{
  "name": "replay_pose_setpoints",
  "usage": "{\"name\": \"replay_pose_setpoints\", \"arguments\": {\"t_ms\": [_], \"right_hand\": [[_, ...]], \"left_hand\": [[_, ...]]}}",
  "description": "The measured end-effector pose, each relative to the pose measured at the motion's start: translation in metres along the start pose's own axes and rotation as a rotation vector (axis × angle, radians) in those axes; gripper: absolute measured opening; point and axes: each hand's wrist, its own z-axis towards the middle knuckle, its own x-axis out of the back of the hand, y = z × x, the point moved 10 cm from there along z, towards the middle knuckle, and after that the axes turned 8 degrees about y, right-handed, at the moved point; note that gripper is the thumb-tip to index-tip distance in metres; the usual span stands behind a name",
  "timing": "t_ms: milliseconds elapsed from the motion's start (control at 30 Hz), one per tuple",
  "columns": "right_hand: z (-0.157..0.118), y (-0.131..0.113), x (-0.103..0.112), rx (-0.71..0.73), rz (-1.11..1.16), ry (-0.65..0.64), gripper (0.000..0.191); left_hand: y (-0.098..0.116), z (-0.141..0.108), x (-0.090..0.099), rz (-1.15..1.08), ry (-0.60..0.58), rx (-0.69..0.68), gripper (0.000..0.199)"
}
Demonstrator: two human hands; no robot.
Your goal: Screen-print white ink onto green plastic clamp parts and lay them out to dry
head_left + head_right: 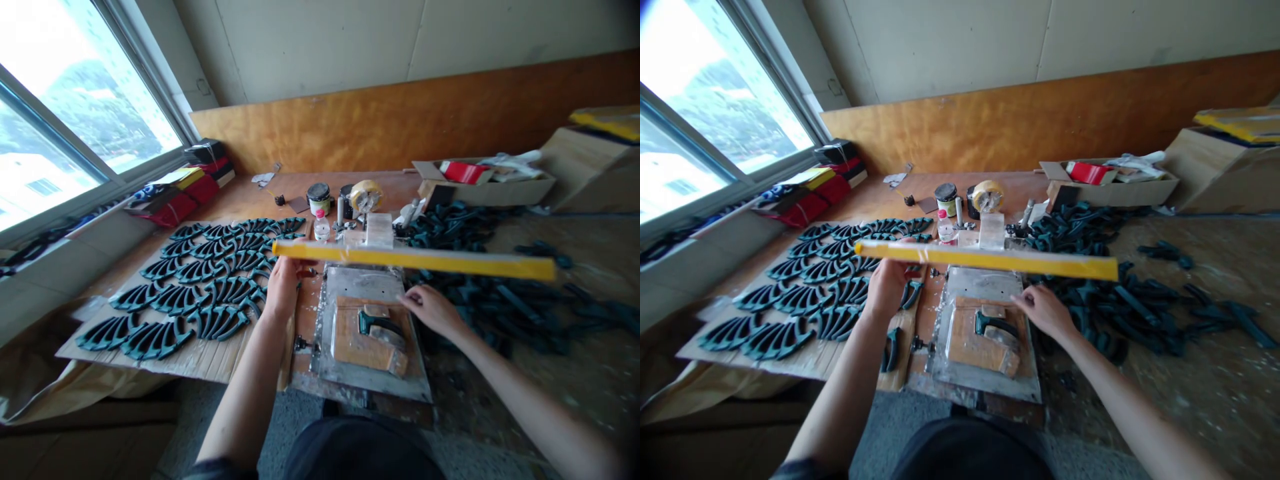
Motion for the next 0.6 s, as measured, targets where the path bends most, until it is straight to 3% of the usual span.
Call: {"name": "replay_pose_setpoints", "arguments": {"t_ms": [67, 167, 233, 267, 300, 333, 400, 467, 500, 533, 600], "right_hand": [[-0.027, -0.016, -0.031, 0.112, -0.04, -0.066, 0.036], [-0.049, -0.037, -0.054, 0.191, -0.134, -0.095, 0.028], [-0.054, -0.045, -0.052, 0.118, -0.116, -0.062, 0.023], [-0.057, -0.052, -0.046, 0.077, -0.086, -0.023, 0.022], [-0.061, -0.063, -0.038, 0.054, -0.051, 0.026, 0.021], [-0.066, -0.079, -0.031, 0.066, -0.012, 0.072, 0.02], [-0.078, -0.124, -0.022, 0.208, 0.078, 0.101, 0.016], [-0.089, -0.161, -0.02, 0.399, 0.168, 0.026, 0.013], [-0.09, -0.165, -0.018, 0.451, 0.187, -0.003, 0.013], [-0.086, -0.156, -0.013, 0.453, 0.167, -0.001, 0.014], [-0.065, -0.096, 0.003, 0.305, -0.002, 0.096, 0.019]], "left_hand": [[0.01, 0.012, -0.016, -0.027, -0.033, -0.021, 0.053], [0.001, 0.005, -0.014, -0.04, 0.068, -0.037, 0.053], [-0.04, -0.024, -0.014, -0.004, 0.066, 0.12, 0.058], [-0.071, -0.047, -0.018, 0.026, 0.011, 0.265, 0.06], [-0.11, -0.078, -0.028, 0.075, -0.115, 0.482, 0.064], [-0.143, -0.111, -0.034, 0.09, -0.215, 0.677, 0.067], [-0.181, -0.153, -0.032, -0.002, -0.187, 0.829, 0.064], [-0.199, -0.164, -0.012, -0.095, -0.036, 0.848, 0.053], [-0.203, -0.161, 0.004, -0.1, 0.037, 0.829, 0.048], [-0.203, -0.154, 0.024, -0.072, 0.092, 0.795, 0.045], [-0.196, -0.133, 0.08, 0.075, 0.199, 0.687, 0.042]]}}
